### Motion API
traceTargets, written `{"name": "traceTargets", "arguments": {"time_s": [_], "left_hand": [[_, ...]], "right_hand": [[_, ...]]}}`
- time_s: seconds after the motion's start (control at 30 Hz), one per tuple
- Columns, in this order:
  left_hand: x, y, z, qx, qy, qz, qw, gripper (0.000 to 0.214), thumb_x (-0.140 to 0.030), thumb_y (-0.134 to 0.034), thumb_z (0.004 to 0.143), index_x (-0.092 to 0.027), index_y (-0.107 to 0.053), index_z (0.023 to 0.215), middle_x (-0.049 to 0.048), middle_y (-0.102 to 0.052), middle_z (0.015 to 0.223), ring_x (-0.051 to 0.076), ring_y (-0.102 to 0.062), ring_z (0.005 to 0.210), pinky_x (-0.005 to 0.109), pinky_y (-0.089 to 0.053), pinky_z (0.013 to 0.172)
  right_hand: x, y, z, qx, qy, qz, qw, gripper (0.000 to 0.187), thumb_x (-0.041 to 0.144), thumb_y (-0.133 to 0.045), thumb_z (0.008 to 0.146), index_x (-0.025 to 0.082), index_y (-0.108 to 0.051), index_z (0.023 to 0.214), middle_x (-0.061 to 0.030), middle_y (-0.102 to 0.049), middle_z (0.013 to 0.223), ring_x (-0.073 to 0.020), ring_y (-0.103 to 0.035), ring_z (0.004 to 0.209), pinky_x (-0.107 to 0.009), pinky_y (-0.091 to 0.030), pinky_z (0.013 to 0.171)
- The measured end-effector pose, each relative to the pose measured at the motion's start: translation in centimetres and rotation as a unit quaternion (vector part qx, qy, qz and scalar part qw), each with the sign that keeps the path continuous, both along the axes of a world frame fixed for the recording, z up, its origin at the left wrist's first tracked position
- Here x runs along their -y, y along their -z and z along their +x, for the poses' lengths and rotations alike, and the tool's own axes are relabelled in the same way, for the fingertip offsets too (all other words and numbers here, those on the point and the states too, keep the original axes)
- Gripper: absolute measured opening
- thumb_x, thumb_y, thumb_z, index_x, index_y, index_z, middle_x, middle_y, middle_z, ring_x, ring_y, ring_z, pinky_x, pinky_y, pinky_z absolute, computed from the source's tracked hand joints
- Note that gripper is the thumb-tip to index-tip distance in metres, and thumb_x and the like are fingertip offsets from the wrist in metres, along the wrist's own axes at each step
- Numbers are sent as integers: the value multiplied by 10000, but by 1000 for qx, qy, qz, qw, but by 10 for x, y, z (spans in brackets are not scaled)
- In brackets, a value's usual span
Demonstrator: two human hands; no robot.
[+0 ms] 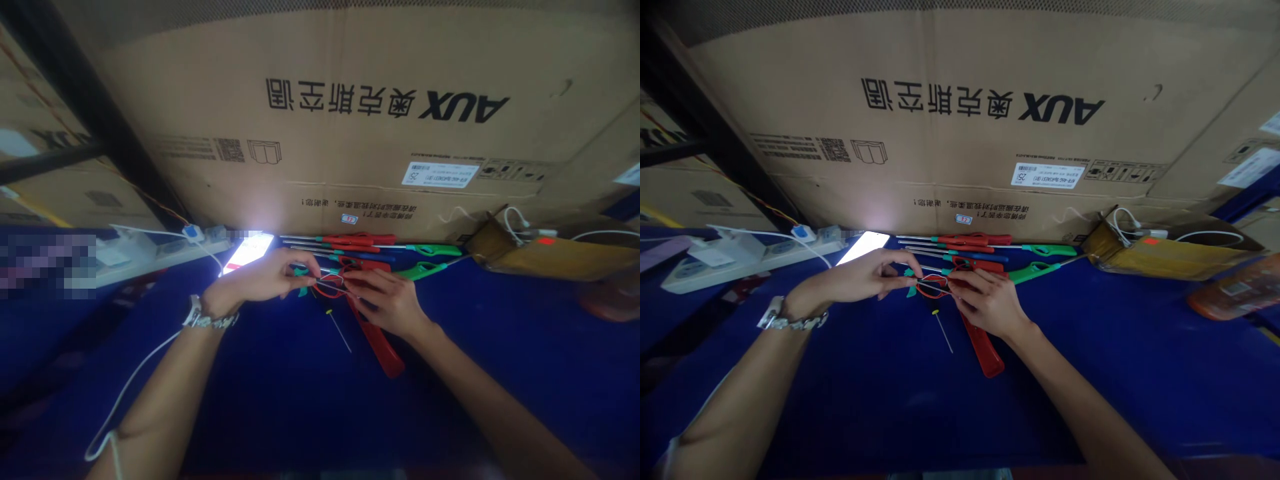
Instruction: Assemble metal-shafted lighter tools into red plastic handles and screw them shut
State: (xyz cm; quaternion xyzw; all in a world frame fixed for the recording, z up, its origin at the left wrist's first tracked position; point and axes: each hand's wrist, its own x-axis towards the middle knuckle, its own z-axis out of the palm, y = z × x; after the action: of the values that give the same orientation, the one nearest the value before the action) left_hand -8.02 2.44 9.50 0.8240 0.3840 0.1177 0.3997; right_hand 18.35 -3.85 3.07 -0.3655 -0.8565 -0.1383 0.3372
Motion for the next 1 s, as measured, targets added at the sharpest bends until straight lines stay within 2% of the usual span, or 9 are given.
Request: {"name": "traceTargets", "arguments": {"time_s": [0.17, 0.33, 0.47, 0.6, 0.87, 1.0], "left_hand": [[-9, 1, -6, 25, 2, -85, 996, 332, -436, -708, 841, -166, -707, 1034, 44, -730, 727, 167, -704, 639, 273, -558, 601], [-11, 7, -10, 55, -8, -117, 992, 317, -410, -725, 830, -157, -719, 1021, 75, -757, 813, 186, -730, 726, 323, -591, 711], [-6, 6, -9, 39, 1, -78, 996, 346, -403, -685, 863, -178, -698, 1125, 36, -705, 745, 143, -656, 625, 258, -531, 590], [0, 0, -6, 6, -1, -51, 999, 349, -389, -649, 883, -195, -683, 1171, -10, -604, 647, 112, -544, 539, 222, -428, 506], [1, -1, -1, 17, 4, -19, 1000, 184, -342, -635, 893, -177, -645, 975, -32, -547, 622, 101, -500, 531, 237, -389, 547], [1, 2, 1, 50, 13, -19, 998, 139, -303, -624, 892, -167, -617, 916, -21, -564, 669, 93, -499, 554, 230, -389, 553]], "right_hand": [[1, -1, -2, 5, 2, -4, 1000, 238, 188, -626, 915, 294, -775, 1067, -8, -762, 1159, -188, -739, 932, -316, -610, 781], [0, -1, -1, 21, 16, 13, 1000, 235, 194, -628, 920, 298, -771, 1075, 8, -758, 1170, -187, -738, 945, -322, -606, 794], [1, -3, -2, 19, 20, 37, 999, 202, 192, -633, 919, 274, -774, 1038, 22, -762, 1160, -181, -741, 915, -309, -604, 755], [1, -4, -4, 15, 18, 18, 1000, 203, 200, -630, 920, 280, -773, 1041, 12, -767, 1146, -184, -740, 913, -319, -605, 756], [-6, -2, -10, -31, 0, -40, 999, 141, 229, -631, 918, 244, -757, 979, -12, -773, 1075, -180, -727, 937, -314, -594, 814], [-6, 0, -12, -48, 11, -62, 997, 166, 228, -627, 906, 244, -716, 1046, -28, -756, 1081, -194, -716, 960, -329, -587, 808]]}}
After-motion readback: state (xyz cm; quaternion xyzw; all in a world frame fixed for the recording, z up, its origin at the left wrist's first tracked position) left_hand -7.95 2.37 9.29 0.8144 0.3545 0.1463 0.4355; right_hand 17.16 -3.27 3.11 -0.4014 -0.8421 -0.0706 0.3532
